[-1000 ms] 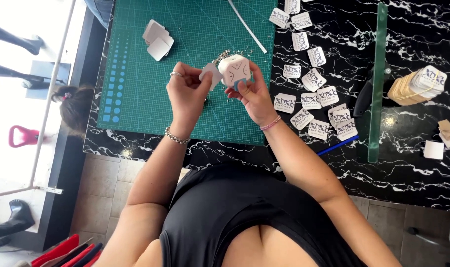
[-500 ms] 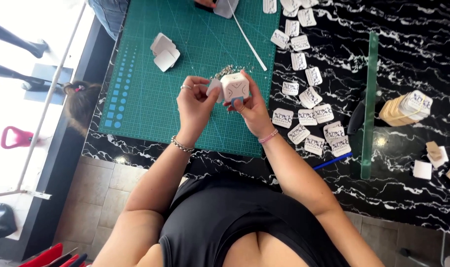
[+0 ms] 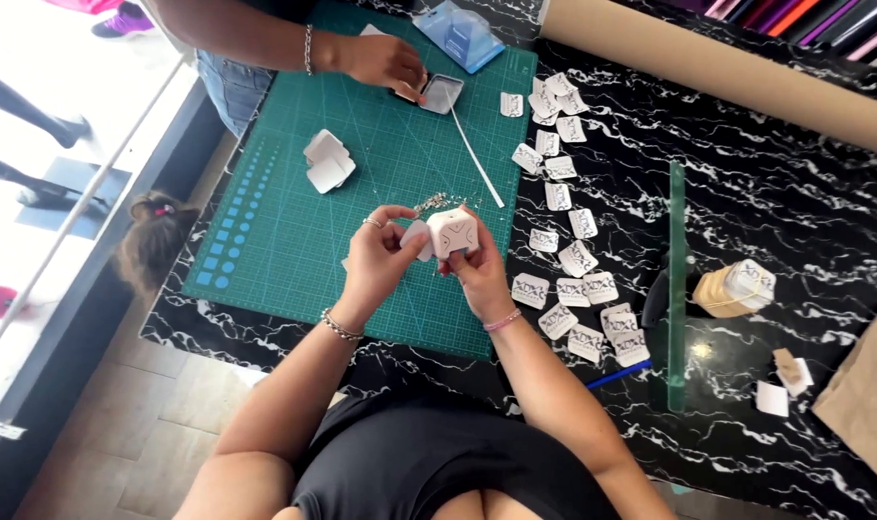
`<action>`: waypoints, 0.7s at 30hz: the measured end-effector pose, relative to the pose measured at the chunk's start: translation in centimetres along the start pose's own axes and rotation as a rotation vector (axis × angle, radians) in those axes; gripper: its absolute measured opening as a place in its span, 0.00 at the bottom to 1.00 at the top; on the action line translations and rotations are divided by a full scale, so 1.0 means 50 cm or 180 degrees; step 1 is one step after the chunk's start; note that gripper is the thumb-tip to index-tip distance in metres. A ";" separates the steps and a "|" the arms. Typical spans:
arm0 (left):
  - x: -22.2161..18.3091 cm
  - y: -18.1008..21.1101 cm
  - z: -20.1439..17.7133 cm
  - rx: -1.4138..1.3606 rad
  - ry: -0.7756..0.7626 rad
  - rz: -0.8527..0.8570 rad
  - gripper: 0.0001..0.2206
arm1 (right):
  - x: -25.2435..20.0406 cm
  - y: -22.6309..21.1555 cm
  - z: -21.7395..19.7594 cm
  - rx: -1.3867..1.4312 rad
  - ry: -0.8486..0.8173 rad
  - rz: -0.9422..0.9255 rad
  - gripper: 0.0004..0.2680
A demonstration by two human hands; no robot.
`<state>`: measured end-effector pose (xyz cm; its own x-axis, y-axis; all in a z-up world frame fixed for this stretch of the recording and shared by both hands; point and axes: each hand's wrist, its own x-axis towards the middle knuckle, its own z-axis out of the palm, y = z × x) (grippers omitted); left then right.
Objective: Cutting paper strips with a rotary cutter and ruler, then folding and assembling the paper into small boxes.
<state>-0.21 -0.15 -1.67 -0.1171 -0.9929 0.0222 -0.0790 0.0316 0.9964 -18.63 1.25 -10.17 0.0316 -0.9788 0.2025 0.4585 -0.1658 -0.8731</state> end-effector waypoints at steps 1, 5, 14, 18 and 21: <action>0.001 -0.002 -0.006 -0.0030 -0.0004 0.0000 0.13 | -0.001 -0.007 0.010 -0.0029 0.0001 0.0005 0.28; 0.021 -0.023 -0.027 0.0286 -0.0097 0.0357 0.11 | -0.004 -0.035 0.035 -0.0158 0.0092 -0.0020 0.26; 0.157 -0.115 -0.201 0.1174 0.1077 0.0332 0.07 | -0.001 -0.011 0.021 0.0060 0.0324 0.0262 0.23; 0.240 -0.159 -0.252 0.1247 0.1256 0.0280 0.06 | -0.001 -0.003 0.007 0.0022 0.0285 0.0315 0.22; 0.263 -0.170 -0.258 0.1713 0.1231 0.0241 0.05 | -0.003 -0.007 0.008 0.0024 0.0280 0.0323 0.22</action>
<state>11.70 -14.96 -8.79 0.2138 -0.9522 0.2182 -0.5794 0.0562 0.8131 -18.41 1.53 -9.72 0.0002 -0.9973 0.0732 0.4635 -0.0648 -0.8837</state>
